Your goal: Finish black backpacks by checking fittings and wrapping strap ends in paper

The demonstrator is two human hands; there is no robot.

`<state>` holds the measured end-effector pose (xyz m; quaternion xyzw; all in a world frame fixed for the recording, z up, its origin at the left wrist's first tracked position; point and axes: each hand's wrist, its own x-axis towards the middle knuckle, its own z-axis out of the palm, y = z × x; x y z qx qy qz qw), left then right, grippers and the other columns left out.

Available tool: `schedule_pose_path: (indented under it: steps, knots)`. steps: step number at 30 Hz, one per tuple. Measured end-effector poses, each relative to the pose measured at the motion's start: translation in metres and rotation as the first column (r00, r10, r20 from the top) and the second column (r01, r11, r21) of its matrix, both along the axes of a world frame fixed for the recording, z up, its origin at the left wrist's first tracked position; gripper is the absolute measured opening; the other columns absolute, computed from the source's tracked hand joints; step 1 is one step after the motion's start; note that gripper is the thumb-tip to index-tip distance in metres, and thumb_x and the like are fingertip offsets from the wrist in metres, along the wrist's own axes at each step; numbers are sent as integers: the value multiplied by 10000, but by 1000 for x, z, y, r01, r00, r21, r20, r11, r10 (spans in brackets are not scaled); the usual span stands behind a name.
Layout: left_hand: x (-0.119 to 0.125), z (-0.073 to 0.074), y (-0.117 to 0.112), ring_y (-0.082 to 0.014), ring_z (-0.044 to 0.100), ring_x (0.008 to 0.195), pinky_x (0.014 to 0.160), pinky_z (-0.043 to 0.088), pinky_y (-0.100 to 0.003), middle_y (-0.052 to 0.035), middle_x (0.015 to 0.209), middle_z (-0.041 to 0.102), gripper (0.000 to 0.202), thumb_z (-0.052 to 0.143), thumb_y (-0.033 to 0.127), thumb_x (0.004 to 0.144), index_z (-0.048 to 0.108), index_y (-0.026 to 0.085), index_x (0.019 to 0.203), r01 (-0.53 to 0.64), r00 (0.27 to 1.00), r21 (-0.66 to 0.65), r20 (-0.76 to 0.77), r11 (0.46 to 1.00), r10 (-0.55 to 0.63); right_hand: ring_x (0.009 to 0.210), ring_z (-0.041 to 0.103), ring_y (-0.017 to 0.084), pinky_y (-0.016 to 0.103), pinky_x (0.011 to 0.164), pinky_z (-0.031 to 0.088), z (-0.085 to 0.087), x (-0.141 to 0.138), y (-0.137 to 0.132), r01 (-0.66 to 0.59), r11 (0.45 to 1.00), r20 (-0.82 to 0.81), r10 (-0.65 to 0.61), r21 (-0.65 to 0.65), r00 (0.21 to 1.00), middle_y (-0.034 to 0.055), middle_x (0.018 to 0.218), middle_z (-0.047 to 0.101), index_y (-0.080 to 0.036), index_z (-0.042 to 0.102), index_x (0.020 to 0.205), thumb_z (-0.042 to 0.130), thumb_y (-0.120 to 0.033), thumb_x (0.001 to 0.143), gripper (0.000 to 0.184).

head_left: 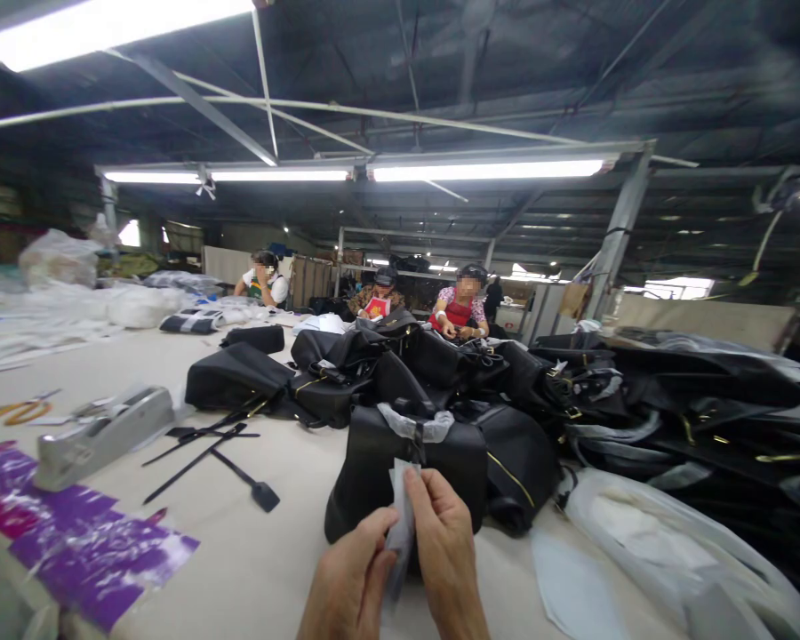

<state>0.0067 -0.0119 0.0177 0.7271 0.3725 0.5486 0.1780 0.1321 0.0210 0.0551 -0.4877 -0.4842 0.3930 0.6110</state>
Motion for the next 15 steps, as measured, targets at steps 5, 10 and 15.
schedule_pose_path:
  steps: [5,10,15]
  knots:
    - [-7,-7,4,-188,615,683,634,487,-260,-81,782,688,460,382,142,952,559,237,1367,-39,959,284,-259,958,116,560,389,132,256,514,337,1,4,8,-13,1000,78,13,1,997,-45,577,443,-199,547,704,571,-687,791,496]
    - [-11,-8,10,-191,656,732,657,529,-239,-109,846,704,462,388,166,961,540,212,1395,-32,971,169,-229,985,71,583,371,116,232,520,353,5,5,7,-88,996,-28,89,22,996,-51,604,417,-198,486,648,646,-652,762,494]
    - [-11,-15,22,-222,694,896,818,544,-280,-129,1016,728,467,428,225,960,510,224,1420,130,979,26,-162,991,-124,620,492,131,253,579,458,13,17,3,-275,961,-167,266,-33,949,-11,659,551,-171,607,677,789,-623,635,489]
